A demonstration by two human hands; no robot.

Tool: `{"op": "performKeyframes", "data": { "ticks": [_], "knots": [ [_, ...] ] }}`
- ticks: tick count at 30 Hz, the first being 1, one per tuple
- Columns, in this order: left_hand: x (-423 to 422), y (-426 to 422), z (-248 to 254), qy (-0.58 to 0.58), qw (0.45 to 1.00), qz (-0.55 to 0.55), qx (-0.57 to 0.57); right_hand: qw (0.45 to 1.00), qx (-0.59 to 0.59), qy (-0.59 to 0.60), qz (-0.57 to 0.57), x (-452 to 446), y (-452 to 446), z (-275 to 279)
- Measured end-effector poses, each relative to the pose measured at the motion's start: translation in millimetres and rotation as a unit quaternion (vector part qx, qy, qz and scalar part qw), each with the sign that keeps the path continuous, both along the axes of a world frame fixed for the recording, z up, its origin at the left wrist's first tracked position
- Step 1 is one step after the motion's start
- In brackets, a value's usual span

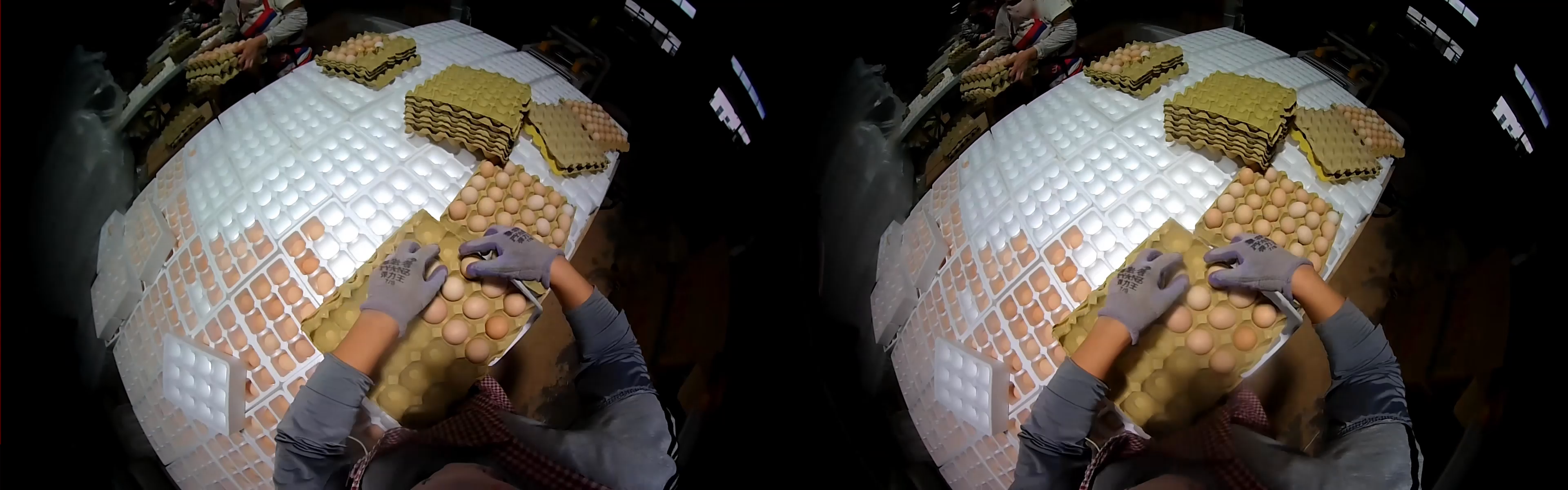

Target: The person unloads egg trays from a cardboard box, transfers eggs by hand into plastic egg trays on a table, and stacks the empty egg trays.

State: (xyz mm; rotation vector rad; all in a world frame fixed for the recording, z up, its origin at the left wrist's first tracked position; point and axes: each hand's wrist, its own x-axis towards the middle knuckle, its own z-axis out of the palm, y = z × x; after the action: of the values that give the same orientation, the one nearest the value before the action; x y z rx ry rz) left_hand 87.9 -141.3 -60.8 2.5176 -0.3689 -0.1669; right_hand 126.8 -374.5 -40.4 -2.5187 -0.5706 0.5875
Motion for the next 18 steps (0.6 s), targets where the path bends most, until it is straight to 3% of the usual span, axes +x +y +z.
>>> {"op": "performKeyframes", "data": {
  "ticks": [1, 3, 4, 5, 7, 8, 9, 10, 11, 12, 13, 14, 15, 18],
  "knots": [
    [-1.1, -10.4, -4.2, 0.001, 1.0, 0.002, 0.002, 0.99, -0.135, 0.0, 0.041, -8.1, 10.2, 3.5],
    [-0.7, -22.9, -19.4, 0.037, 0.994, 0.013, 0.104, 0.982, -0.181, -0.06, 0.018, -13.9, 18.9, -4.9],
    [3.2, -23.4, -18.1, 0.064, 0.993, 0.009, 0.102, 0.982, -0.178, -0.057, 0.019, -11.8, 11.2, -8.3],
    [-0.5, -19.8, -18.7, 0.066, 0.992, 0.012, 0.103, 0.999, -0.047, -0.013, 0.0, -5.2, -1.3, -8.4],
    [-10.4, -5.0, -20.6, 0.007, 0.989, 0.027, -0.145, 0.961, 0.237, 0.086, -0.109, -12.7, -14.3, -12.6],
    [-16.9, 2.6, -17.4, 0.002, 0.989, 0.035, -0.146, 0.909, 0.37, 0.127, -0.145, -16.9, -20.2, -13.8],
    [-27.5, 10.8, -13.7, -0.046, 0.996, 0.028, -0.074, 0.842, 0.466, 0.203, -0.18, -12.4, -38.0, -22.0],
    [-37.7, 15.6, -9.6, -0.087, 0.996, 0.019, -0.002, 0.846, 0.453, 0.253, -0.123, -9.3, -45.1, -18.7],
    [-43.5, 12.6, -4.8, -0.08, 0.996, 0.027, -0.001, 0.845, 0.45, 0.262, -0.12, -11.0, -37.7, -14.7],
    [-46.6, 4.1, 1.5, -0.062, 0.993, 0.003, 0.104, 0.949, 0.298, 0.099, 0.006, -11.3, -23.7, -8.1],
    [-48.7, -1.8, 5.4, -0.042, 0.976, -0.011, 0.212, 0.977, 0.133, -0.078, 0.146, -6.3, -4.9, -0.4],
    [-51.3, -9.7, 4.0, -0.02, 0.974, -0.023, 0.225, 0.961, -0.04, -0.178, 0.207, -11.2, 14.2, 3.0],
    [-51.4, -17.2, 2.0, 0.004, 0.971, -0.029, 0.239, 0.945, -0.127, -0.206, 0.218, -19.7, 33.0, 7.9],
    [-45.9, -13.6, 10.2, 0.053, 0.973, -0.037, 0.222, 0.895, -0.236, -0.244, 0.288, -13.4, 52.0, -1.0]
  ]
}}
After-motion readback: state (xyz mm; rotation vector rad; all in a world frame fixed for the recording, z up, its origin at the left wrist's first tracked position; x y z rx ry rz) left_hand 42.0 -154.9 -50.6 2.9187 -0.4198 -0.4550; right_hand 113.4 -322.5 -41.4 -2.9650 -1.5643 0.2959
